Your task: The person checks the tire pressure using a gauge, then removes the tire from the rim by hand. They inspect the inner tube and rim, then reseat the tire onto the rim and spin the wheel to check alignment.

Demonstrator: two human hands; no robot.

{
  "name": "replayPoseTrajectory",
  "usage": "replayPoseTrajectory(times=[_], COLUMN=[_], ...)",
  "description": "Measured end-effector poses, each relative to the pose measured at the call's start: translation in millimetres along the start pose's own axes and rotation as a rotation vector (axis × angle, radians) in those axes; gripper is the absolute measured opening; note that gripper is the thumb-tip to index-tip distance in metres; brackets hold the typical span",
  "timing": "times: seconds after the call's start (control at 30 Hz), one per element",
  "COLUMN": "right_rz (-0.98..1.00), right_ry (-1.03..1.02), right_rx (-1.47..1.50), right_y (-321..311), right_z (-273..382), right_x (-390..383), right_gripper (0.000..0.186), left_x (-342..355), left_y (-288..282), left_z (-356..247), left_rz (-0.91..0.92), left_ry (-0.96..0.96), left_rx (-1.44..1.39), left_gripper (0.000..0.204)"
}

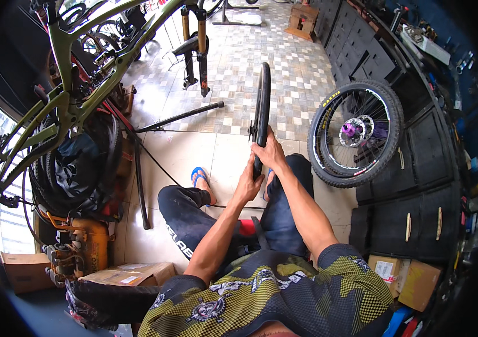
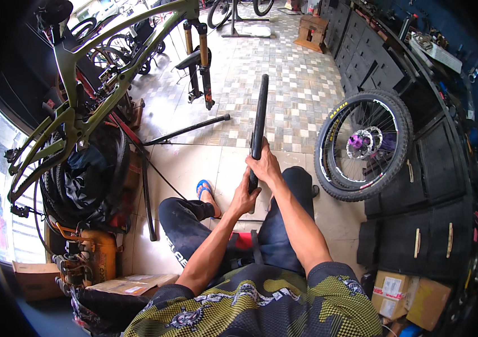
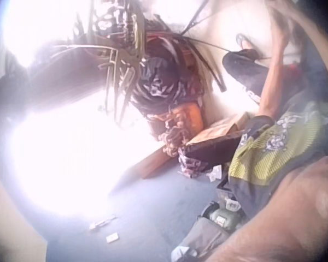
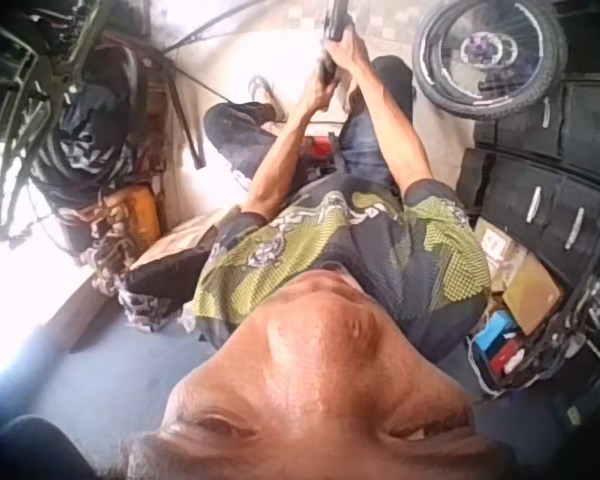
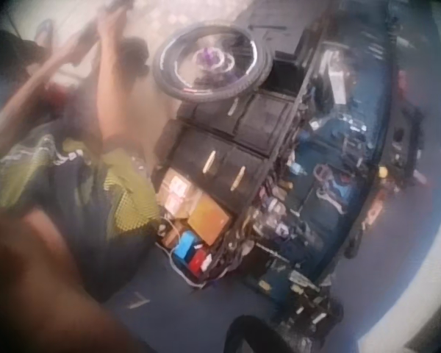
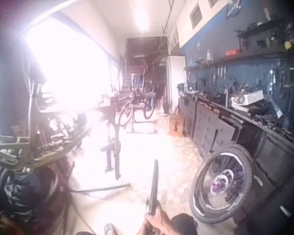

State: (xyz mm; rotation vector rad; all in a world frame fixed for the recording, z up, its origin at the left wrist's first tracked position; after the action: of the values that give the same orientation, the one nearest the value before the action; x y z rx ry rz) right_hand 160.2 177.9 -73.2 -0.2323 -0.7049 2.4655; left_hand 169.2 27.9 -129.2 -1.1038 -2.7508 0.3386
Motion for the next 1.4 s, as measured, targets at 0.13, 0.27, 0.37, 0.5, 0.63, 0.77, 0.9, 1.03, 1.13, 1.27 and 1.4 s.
replayPoseTrajectory(times=[0.13, 0.27, 0.37, 0.5, 0.63, 0.77, 0.9, 1.03, 1.13, 1.27, 1.4], right_rz=[0.014, 0.014, -0.001, 0.023, 0.044, 0.06, 0.078, 0.122, 0.162, 0.299, 0.224], right_ry=[-0.064, -0.003, -0.038, -0.034, 0.014, 0.055, 0.04, -0.136, -0.044, 0.01, 0.005], right_rx=[-0.021, -0.035, -0.033, -0.034, -0.033, -0.009, 0.0, 0.112, 0.308, 0.429, 0.414], right_y=[-8.3, -15.6, -17.8, -22.6, -25.5, -23.3, -19.7, -21.1, -17.6, -16.2, -15.5], right_z=[19.7, 19.4, 22.3, 19.2, 22.2, 23.7, 20.7, 10.6, 4.6, -9.7, -22.8], right_x=[6.0, 18.6, 26.7, 41.6, 46.1, 42.1, 44.0, 47.8, 27.3, -2.5, -11.7], right_gripper=[0.077, 0.074, 0.072, 0.07, 0.071, 0.07, 0.074, 0.09, 0.104, 0.098, 0.071], left_x=[5.4, 21.4, 29.0, 40.5, 46.4, 46.6, 43.4, 49.3, 55.8, 78.5, 89.3], left_y=[3.0, 4.5, 1.4, 3.2, 4.1, 3.0, 1.6, 6.5, -1.6, -3.7, -5.2], left_z=[1.5, -1.5, -2.3, -11.3, -9.9, -0.4, 0.8, -5.9, -6.3, -13.9, -13.7], left_rz=[-0.106, -0.106, -0.076, -0.064, -0.084, -0.076, -0.122, -0.099, -0.091, -0.067, -0.005], left_ry=[0.123, 0.135, 0.08, 0.075, 0.088, 0.08, 0.161, 0.151, 0.125, 0.143, 0.134], left_rx=[0.067, 0.089, 0.121, 0.119, 0.159, 0.15, 0.17, 0.179, 0.188, 0.138, 0.041], left_gripper=[0.099, 0.099, 0.101, 0.102, 0.103, 0.104, 0.103, 0.101, 0.098, 0.095, 0.104])
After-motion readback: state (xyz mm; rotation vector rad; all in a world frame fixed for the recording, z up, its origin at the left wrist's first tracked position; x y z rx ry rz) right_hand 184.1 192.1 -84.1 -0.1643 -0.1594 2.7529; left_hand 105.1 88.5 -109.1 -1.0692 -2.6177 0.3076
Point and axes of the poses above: each hand's wrist, its own x-axis towards the middle knuckle, its own y-axis out of the palm, z = x × y, the point moved 7 cm from there along x, towards the middle knuckle, and after that the axes turned 3 degrees about y, right-handed, at the moved point
